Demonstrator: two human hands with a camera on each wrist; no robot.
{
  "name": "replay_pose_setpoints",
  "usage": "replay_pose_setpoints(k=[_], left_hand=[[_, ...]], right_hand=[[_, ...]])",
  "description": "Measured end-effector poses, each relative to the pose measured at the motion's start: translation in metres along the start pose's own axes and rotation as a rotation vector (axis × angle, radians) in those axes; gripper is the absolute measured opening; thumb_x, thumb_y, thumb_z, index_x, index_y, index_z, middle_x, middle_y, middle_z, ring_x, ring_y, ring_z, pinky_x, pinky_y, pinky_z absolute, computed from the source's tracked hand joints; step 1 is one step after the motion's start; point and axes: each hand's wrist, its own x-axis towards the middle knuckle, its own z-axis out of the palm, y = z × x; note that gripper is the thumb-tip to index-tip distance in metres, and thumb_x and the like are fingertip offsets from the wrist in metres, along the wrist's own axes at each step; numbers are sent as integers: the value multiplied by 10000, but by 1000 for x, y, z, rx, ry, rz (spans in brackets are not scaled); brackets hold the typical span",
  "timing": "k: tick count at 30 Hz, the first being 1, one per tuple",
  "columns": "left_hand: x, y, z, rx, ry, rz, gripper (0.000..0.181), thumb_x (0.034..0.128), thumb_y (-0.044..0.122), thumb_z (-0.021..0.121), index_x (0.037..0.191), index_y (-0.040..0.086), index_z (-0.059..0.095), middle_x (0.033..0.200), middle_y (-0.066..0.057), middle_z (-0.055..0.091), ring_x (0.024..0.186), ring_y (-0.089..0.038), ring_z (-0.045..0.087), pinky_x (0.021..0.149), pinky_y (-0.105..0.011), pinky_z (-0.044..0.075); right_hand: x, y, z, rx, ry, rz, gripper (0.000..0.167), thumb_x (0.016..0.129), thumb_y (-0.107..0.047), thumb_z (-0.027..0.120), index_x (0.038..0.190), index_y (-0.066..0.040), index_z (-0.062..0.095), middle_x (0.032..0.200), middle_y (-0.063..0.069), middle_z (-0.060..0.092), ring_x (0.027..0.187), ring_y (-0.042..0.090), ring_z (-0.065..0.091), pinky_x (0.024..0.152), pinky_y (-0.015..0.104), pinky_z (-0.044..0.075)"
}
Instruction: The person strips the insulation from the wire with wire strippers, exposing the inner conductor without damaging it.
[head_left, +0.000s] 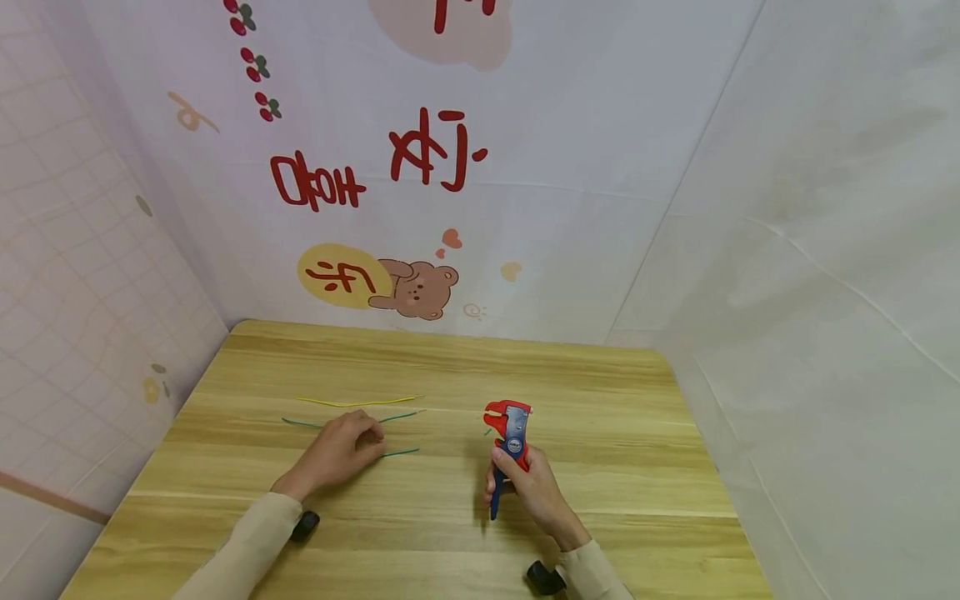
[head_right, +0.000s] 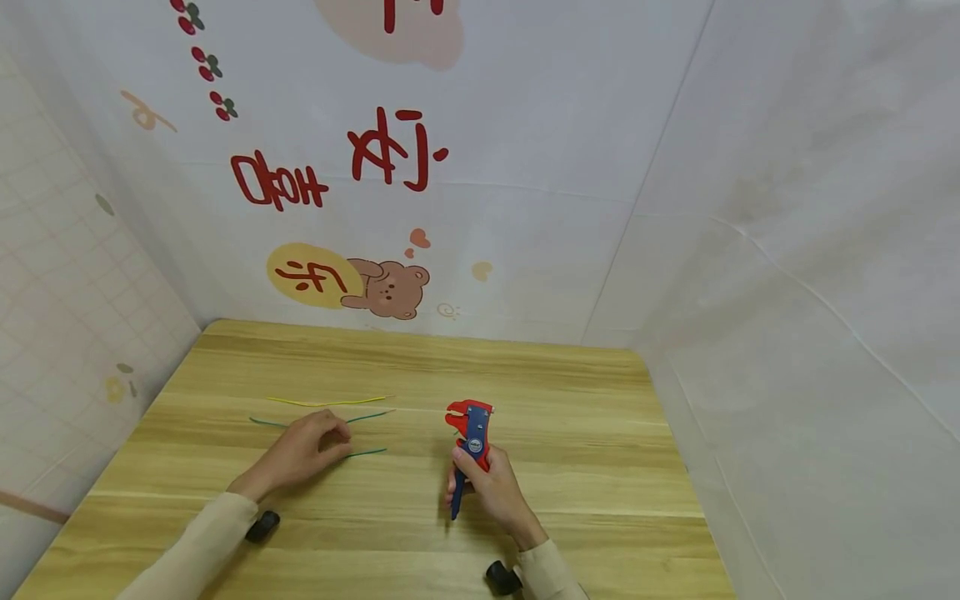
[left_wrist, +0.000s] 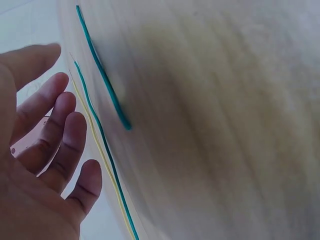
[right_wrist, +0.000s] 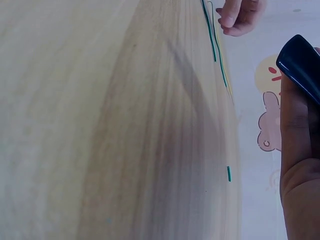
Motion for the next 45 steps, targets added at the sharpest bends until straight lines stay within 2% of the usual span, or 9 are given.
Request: replay_pose_setpoints(k=[5, 11, 22, 32, 42, 45], left_hand=[[-3, -2, 1, -18, -37, -6, 91, 980, 167, 899, 1009, 155, 813, 987, 32, 751, 910, -150, 687, 831, -310, 578], [-6, -5, 1, -1, -72, -14, 98, 986, 186, 899, 992, 188, 801, 962, 80, 729, 887, -99, 669, 803, -292, 571], [-9, -7, 1, 10, -85, -39, 66, 996, 142, 871, 1008, 163, 809, 945, 84, 699, 878, -61, 632, 797, -280, 552], [-8, -5, 0, 16, -117, -38, 189, 1014, 133, 850, 899, 237, 742, 879, 124, 645, 828, -24, 524, 761, -260, 466], [-10, -2, 1, 24, -148, -14, 171, 1058, 120, 791, 929, 203, 716, 889, 117, 614, 834, -40, 492, 753, -261, 448], [-10, -2, 0, 20, -154, -24, 168, 1072, 116, 772, 942, 201, 707, 891, 117, 606, 837, -39, 486, 760, -257, 440]], right_hand=[[0, 0, 0, 2, -2, -1, 495, 1224, -292, 527, 1147, 196, 549, 826, -19, 726, 729, 151, 799, 772, 423, 716], [0, 1, 0, 11, -2, -1, 524, 1224, -281, 526, 1147, 237, 531, 823, -12, 725, 729, 156, 796, 767, 417, 715], [-1, 1, 0, 26, -6, -3, 532, 1227, -273, 517, 1156, 254, 500, 830, -2, 716, 728, 160, 790, 769, 428, 715], [-2, 2, 0, 27, 1, 1, 525, 1223, -286, 532, 1150, 233, 509, 828, 6, 718, 725, 167, 792, 766, 432, 715], [-2, 2, 0, 22, -4, 0, 539, 1225, -296, 526, 1162, 239, 503, 833, 9, 719, 731, 166, 796, 772, 432, 715], [-2, 2, -1, 18, -5, -1, 540, 1225, -294, 524, 1166, 243, 502, 832, 11, 719, 733, 163, 797, 773, 430, 715]])
